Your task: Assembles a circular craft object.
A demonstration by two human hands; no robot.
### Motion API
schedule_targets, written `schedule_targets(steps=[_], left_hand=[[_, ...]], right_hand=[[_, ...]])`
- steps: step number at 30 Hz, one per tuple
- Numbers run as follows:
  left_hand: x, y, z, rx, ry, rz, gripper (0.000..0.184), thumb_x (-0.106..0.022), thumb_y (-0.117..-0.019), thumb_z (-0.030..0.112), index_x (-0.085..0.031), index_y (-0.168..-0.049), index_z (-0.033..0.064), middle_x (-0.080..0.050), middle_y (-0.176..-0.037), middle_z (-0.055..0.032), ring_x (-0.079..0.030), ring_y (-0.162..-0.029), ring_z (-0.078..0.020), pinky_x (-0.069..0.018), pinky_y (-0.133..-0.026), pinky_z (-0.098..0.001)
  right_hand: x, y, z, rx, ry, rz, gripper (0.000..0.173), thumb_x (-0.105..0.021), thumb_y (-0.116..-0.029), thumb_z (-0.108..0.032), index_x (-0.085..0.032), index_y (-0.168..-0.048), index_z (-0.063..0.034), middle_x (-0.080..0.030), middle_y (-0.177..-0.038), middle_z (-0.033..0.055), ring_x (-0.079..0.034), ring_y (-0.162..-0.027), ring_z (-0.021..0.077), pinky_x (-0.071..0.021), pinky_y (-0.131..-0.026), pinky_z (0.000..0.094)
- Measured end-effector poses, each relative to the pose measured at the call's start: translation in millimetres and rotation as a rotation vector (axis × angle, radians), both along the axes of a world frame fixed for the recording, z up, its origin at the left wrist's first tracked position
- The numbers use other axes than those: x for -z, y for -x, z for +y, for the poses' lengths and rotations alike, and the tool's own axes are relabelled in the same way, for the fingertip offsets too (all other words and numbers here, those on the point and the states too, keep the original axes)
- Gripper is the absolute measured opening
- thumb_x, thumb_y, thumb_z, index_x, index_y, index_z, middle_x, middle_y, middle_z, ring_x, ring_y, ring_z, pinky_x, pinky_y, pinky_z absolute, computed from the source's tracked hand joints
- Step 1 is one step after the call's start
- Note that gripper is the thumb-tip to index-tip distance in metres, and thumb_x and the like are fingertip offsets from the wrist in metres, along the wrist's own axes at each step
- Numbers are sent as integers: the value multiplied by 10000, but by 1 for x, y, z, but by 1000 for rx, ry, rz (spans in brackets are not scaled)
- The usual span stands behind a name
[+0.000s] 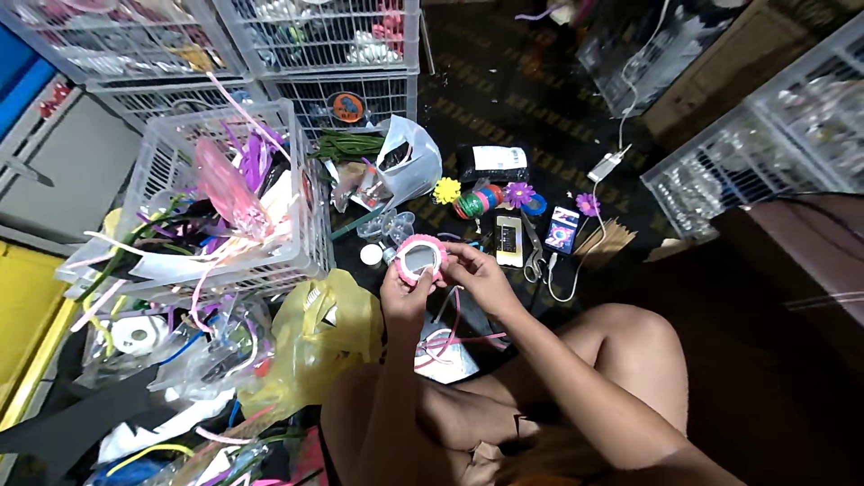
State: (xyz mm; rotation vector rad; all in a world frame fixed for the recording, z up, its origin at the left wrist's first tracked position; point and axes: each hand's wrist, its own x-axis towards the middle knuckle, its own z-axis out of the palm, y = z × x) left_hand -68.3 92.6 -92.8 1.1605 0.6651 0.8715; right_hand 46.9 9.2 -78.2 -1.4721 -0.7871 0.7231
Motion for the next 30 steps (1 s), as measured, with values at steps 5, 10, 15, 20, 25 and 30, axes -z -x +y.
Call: schedule_targets(steps=[5, 10, 15, 20, 25, 30], left_hand=[[1, -2, -2, 11, -20, 17, 297, -669, -915, -71, -566, -1192, -49, -743, -897, -88, -737, -749, -134, -638, -709, -288], [2, -1, 2, 36, -21, -21, 298, -675, -898, -93, -561, -1171, -60, -744, -857, -94, -731, -728, -140, -627, -713, -282], [-1, -2, 4, 43, 49, -3, 357, -681, -879, -125, -541, -1200, -57, -740, -834, -109, -734, -712, -149, -628, -697, -282], [-8, 0, 4, 77, 111, 40, 351, -684, -884, -125, -547, -1199, -51, -738, -844, -93, -735, -719, -138, -629, -694, -267], [-11, 3, 3, 197, 129, 48, 378, -691, -890, -103, -542, -1234, -58, -734, -842, -96, -727, -707, -134, -625, -689, -263], [-13, 6, 0, 318, 73, 106, 370, -693, -917, -44, -537, -1252, -65, -733, -898, -94, -723, -734, -115, -620, -704, -253]], right_hand=[[-7, 7, 5, 114, 98, -216, 240, -688, -983, -167, -690, -1174, -22, -720, -923, 64, -697, -774, 104, -609, -752, 314], [-12, 7, 6, 89, 108, -268, 204, -631, -1013, -132, -720, -1139, 2, -722, -893, 72, -685, -745, 91, -597, -741, 291], [-16, 3, 7, 61, 142, -202, 190, -619, -1023, -122, -724, -1119, 2, -719, -857, 67, -682, -722, 85, -595, -732, 284], [-17, -3, 6, 48, 151, -223, 198, -649, -1014, -184, -719, -1090, -14, -704, -851, 63, -673, -708, 102, -593, -705, 301], [-15, -9, 3, 39, 91, -150, 244, -685, -989, -183, -704, -1191, -47, -718, -938, 60, -669, -724, 100, -587, -687, 293], [-15, -18, -2, 30, 33, -229, 204, -671, -989, -124, -727, -1172, -50, -723, -974, 44, -643, -711, 65, -560, -652, 248]])
